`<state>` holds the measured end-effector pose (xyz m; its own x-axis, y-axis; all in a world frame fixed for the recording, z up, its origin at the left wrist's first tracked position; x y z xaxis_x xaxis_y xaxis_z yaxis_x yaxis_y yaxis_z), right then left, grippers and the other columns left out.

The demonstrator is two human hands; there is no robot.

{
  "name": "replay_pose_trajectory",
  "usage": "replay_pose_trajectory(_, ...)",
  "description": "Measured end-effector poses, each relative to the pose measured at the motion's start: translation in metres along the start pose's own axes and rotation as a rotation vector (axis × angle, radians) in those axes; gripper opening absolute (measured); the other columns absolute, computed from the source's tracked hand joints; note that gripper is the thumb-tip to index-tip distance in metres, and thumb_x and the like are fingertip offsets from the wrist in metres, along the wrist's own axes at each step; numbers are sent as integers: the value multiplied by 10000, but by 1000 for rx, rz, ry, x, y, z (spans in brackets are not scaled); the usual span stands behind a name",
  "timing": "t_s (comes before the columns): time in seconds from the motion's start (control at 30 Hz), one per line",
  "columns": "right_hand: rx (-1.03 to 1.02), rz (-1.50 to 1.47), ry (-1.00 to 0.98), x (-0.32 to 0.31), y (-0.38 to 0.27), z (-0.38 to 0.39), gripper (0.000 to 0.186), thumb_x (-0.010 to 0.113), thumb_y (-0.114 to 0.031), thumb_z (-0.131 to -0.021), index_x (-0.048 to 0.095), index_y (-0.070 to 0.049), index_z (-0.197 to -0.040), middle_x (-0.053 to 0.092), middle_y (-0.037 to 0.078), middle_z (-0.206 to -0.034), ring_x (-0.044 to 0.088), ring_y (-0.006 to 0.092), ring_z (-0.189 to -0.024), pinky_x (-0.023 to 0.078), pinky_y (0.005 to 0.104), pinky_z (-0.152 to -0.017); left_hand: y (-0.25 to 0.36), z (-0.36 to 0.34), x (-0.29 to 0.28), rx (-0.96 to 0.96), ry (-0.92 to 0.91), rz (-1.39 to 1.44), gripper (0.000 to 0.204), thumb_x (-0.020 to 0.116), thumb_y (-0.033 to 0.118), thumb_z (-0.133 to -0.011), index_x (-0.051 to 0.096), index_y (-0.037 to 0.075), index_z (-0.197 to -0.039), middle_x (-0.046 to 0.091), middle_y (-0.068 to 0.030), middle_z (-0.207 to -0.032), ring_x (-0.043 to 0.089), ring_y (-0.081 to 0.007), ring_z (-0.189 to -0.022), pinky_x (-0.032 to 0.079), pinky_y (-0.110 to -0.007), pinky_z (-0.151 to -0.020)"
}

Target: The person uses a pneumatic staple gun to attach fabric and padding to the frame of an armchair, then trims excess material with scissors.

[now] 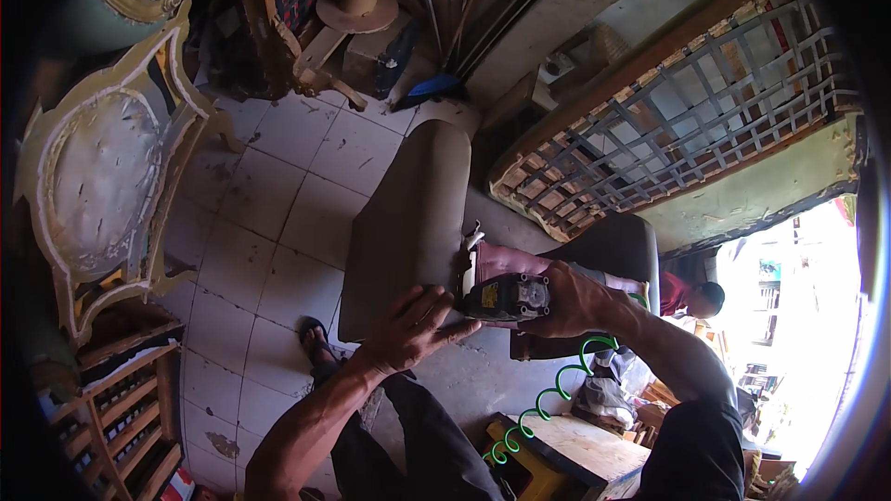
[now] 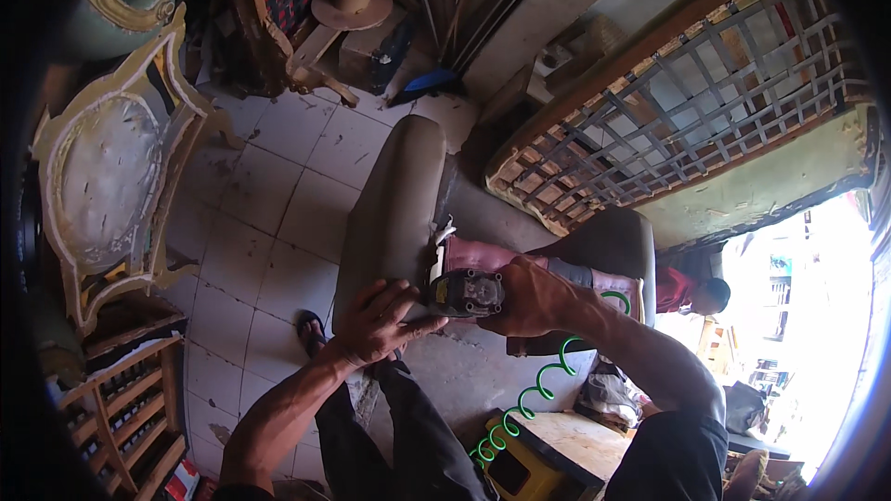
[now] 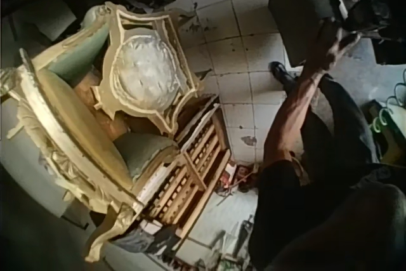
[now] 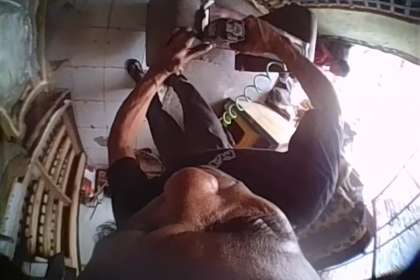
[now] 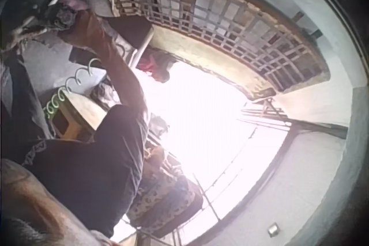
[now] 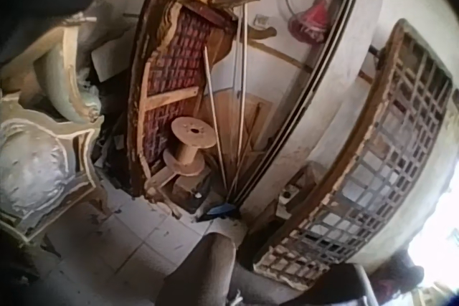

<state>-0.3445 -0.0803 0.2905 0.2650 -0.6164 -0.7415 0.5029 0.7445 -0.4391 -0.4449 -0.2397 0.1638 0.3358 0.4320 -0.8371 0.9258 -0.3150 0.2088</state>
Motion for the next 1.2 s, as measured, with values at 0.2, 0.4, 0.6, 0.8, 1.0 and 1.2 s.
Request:
replay_pose_trajectory(0.2,63,-241,-131,27,24,2,296,705,-195,-816,689,-19,-1053,757,124,-794,745,200,-679,605,339,-759,-1,4,3,21,43,13,409,558,374,-925,635,493,-1309,642,-6,-1199,571,-191,-1217,353,-422,-1141)
replay_pose_trajectory(0.4,32,-258,-54,14,5,4,284,704,-170,-810,679,11,-1027,738,112,-717,736,173,-634,607,326,-726,5,6,-3,63,100,54,359,635,323,-920,692,434,-1257,612,-29,-1225,543,-225,-1239,342,-451,-1141)
replay_pose_trajectory(0.6,311,-350,108,5,2,24,328,738,-107,-810,638,23,-1094,731,126,-729,728,200,-611,590,336,-649,59,75,-13,-768,70,646,479,766,185,-852,629,107,-1305,503,-130,-1289,509,-319,-1246,350,-548,-1119)
replay_pose_trajectory(0.8,224,-288,327,30,0,28,395,757,-146,-746,669,-27,-1112,729,163,-820,723,375,-800,584,421,-726,72,78,64,-1580,739,2036,700,767,157,-885,377,106,-1465,498,-101,-1284,510,-246,-1252,432,-536,-1057)
replay_pose_trajectory(1.0,193,-244,346,39,-4,24,364,869,-206,-702,713,-3,-960,725,161,-768,724,290,-662,572,375,-625,86,105,85,-1530,426,1720,125,668,164,-977,584,98,-913,646,17,-836,590,-85,-789,491,-332,-786)
replay_pose_trajectory(1.2,223,-271,336,31,4,24,386,773,-144,-714,701,-48,-1082,727,199,-887,714,387,-864,585,436,-737,45,81,84,-1408,84,1166,197,635,64,-928,531,61,-762,606,-68,-720,571,-209,-640,485,-379,-756)
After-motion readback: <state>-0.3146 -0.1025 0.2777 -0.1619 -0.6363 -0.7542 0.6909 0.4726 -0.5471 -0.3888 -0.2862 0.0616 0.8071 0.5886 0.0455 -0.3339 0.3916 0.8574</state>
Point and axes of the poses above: each hand's wrist, its own z-axis away from the middle knuckle, its own x-axis out of the palm, y = z × x, the point moved 6 cm from there along -z, towards the middle knuckle
